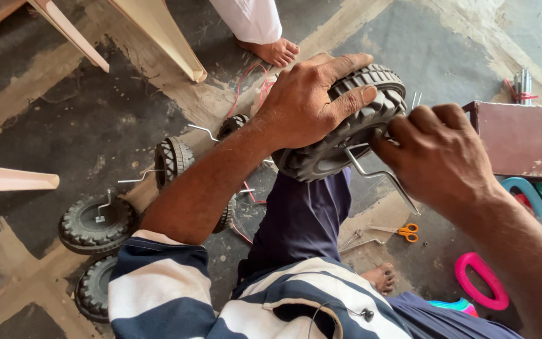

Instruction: The person sits on the floor and assembles small toy wheels by inserting metal axles into the wheel hubs. They use a metal tool to tighten or secure the axle in place, repeating the process for multiple wheels.

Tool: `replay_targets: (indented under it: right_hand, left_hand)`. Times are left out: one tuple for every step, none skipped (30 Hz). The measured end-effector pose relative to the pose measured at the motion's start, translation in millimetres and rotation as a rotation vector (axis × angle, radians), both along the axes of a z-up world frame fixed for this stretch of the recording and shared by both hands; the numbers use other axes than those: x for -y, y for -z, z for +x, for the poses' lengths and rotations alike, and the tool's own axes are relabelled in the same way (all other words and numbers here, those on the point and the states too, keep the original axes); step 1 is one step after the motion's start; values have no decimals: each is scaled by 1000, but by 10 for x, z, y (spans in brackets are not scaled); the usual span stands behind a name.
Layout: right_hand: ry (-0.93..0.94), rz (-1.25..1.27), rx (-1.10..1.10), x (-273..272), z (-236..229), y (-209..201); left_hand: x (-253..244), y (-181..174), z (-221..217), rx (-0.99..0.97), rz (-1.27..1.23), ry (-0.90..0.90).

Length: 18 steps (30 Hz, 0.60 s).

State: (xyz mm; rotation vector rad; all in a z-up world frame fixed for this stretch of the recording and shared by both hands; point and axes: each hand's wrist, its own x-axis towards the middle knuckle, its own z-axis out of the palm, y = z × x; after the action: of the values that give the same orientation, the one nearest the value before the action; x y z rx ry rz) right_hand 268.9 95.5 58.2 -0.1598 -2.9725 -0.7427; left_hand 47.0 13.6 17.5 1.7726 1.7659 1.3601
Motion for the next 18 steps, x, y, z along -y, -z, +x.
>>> replay_targets:
  right_hand:
    - [-16, 53, 32, 11, -56, -20]
    - [-32, 106, 64, 14, -106, -33]
    - [-48, 159, 96, 21, -148, -42]
    - [-67, 171, 78, 37, -168, -56]
    - [-86, 182, 61, 55, -163, -79]
    - [-105, 193, 45, 57, -160, -101]
    - [-114, 224, 48, 47, -161, -113]
    - [-123, 255, 51, 26, -160, -118]
    - [-132, 285, 56, 0, -160, -112]
    - [-171, 310, 47, -34, -156, -102]
    - [-209, 334, 39, -75, -144, -94]
    - [-247, 358, 30, -117, -132, -79]
    - [-249, 375, 47, -158, -129, -55]
    - [-251, 393, 63, -197, -126, -23]
    - [-253, 409, 80, -236, -114, 14]
    - [-244, 372, 52, -281, -90, 56]
    - [-236, 336, 22, -340, -60, 111]
    - [-228, 301, -7, -412, -13, 185]
  left_hand:
    - [-7, 7, 0, -7, 6, 2]
    - [-18, 15, -2, -13, 13, 4]
    - [-29, 23, -5, -19, 19, 6]
    - [-40, 30, -9, -31, 29, 1]
    - [-48, 37, -9, -41, 39, -3]
    - [-57, 39, -6, -52, 48, -8]
    - [-62, 33, 6, -59, 33, -13]
    - [-69, 22, 23, -66, 18, -18]
    - [-74, 10, 36, -73, 3, -23]
    - [-75, -4, 37, -67, -21, -22]
    - [-75, -17, 33, -61, -46, -19]
    - [-74, -25, 29, -55, -70, -15]
    - [-68, -27, 23, -52, -58, -12]
    - [-62, -22, 16, -49, -47, -9]
    - [-61, -8, 15, -46, -36, -5]
    - [-65, 12, 20, -54, -7, 4]
    - [-73, 31, 21, -64, 24, 11]
    - [-84, 54, 16, -74, 54, 19]
